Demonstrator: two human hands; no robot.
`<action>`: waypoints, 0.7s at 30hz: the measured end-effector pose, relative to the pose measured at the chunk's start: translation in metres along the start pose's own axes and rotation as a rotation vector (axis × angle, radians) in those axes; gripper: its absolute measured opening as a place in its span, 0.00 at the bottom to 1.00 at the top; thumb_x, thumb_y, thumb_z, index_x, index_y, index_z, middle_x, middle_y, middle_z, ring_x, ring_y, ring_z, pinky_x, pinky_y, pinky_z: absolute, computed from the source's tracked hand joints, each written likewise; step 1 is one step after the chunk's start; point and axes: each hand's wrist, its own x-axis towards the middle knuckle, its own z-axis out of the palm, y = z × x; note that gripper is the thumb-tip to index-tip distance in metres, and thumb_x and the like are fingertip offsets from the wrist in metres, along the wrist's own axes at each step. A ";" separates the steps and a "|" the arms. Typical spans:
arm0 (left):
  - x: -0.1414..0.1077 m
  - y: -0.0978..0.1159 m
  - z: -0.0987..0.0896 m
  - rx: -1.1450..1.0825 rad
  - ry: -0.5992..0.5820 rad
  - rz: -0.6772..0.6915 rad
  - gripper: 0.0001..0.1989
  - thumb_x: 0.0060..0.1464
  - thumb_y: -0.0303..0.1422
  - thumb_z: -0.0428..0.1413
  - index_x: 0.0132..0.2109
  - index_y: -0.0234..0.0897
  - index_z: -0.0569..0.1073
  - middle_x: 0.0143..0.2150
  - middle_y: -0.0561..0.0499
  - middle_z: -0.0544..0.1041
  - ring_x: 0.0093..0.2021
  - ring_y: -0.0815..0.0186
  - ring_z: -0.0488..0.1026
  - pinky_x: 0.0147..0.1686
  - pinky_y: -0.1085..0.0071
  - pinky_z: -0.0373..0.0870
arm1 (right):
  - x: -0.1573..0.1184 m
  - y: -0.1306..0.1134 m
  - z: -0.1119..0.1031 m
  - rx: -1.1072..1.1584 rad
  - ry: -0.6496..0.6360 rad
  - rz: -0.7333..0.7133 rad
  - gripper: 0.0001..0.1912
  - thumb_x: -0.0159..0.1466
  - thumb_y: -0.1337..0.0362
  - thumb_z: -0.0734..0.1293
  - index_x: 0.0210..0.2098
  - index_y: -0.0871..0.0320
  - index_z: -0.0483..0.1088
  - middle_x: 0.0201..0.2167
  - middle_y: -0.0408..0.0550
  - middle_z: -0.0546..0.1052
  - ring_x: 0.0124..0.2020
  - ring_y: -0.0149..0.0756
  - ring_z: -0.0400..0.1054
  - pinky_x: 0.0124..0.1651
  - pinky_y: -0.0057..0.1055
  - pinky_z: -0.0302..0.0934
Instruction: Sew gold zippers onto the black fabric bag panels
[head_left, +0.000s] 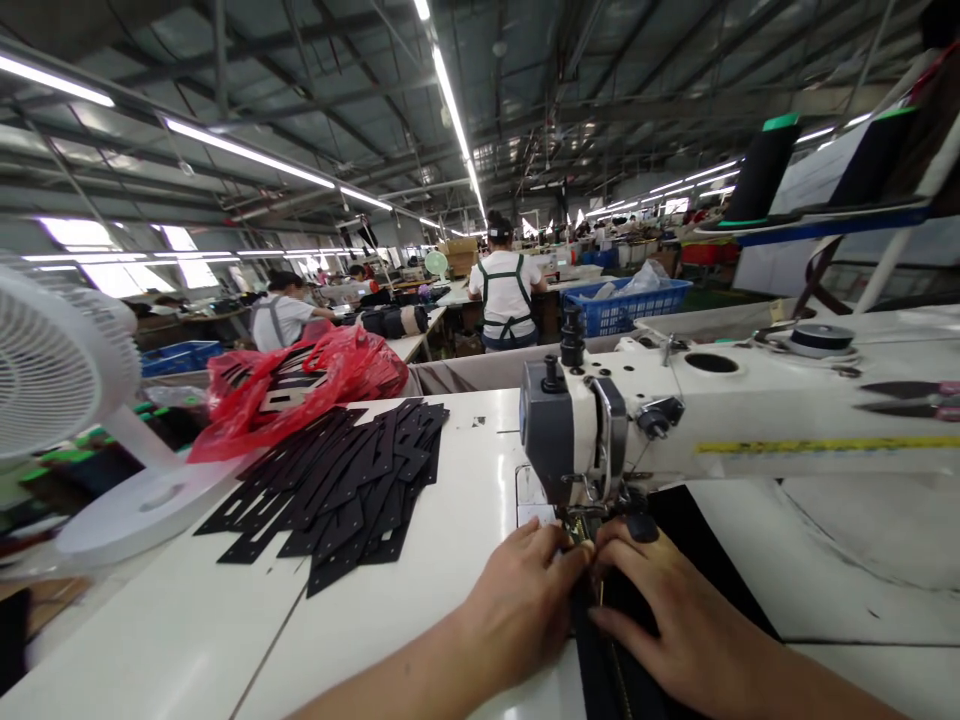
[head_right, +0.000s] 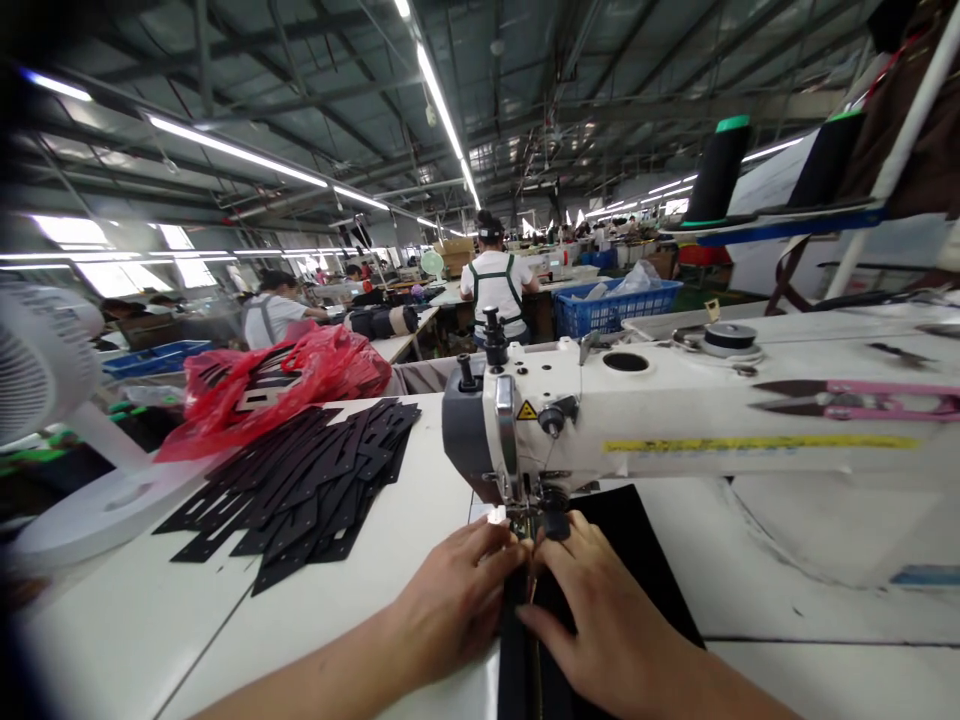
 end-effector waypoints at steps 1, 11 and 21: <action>-0.002 0.002 0.001 0.032 0.011 0.019 0.16 0.51 0.25 0.52 0.49 0.32 0.68 0.45 0.40 0.72 0.46 0.57 0.71 0.48 0.55 0.70 | -0.001 -0.002 0.002 0.022 0.004 0.033 0.04 0.56 0.69 0.64 0.32 0.56 0.65 0.36 0.49 0.72 0.39 0.41 0.69 0.41 0.39 0.67; -0.018 0.013 0.018 0.227 0.203 0.147 0.12 0.63 0.25 0.43 0.43 0.30 0.72 0.46 0.43 0.76 0.46 0.58 0.75 0.48 0.61 0.73 | -0.028 0.001 0.023 -0.409 0.228 -0.245 0.19 0.62 0.65 0.59 0.51 0.65 0.66 0.51 0.61 0.71 0.50 0.47 0.68 0.45 0.40 0.69; -0.013 0.008 0.017 0.175 0.192 0.129 0.12 0.64 0.26 0.43 0.42 0.30 0.72 0.45 0.44 0.77 0.45 0.57 0.75 0.47 0.60 0.73 | -0.016 0.003 0.021 -0.582 0.138 -0.347 0.20 0.60 0.70 0.56 0.45 0.74 0.71 0.47 0.65 0.72 0.45 0.50 0.71 0.39 0.39 0.71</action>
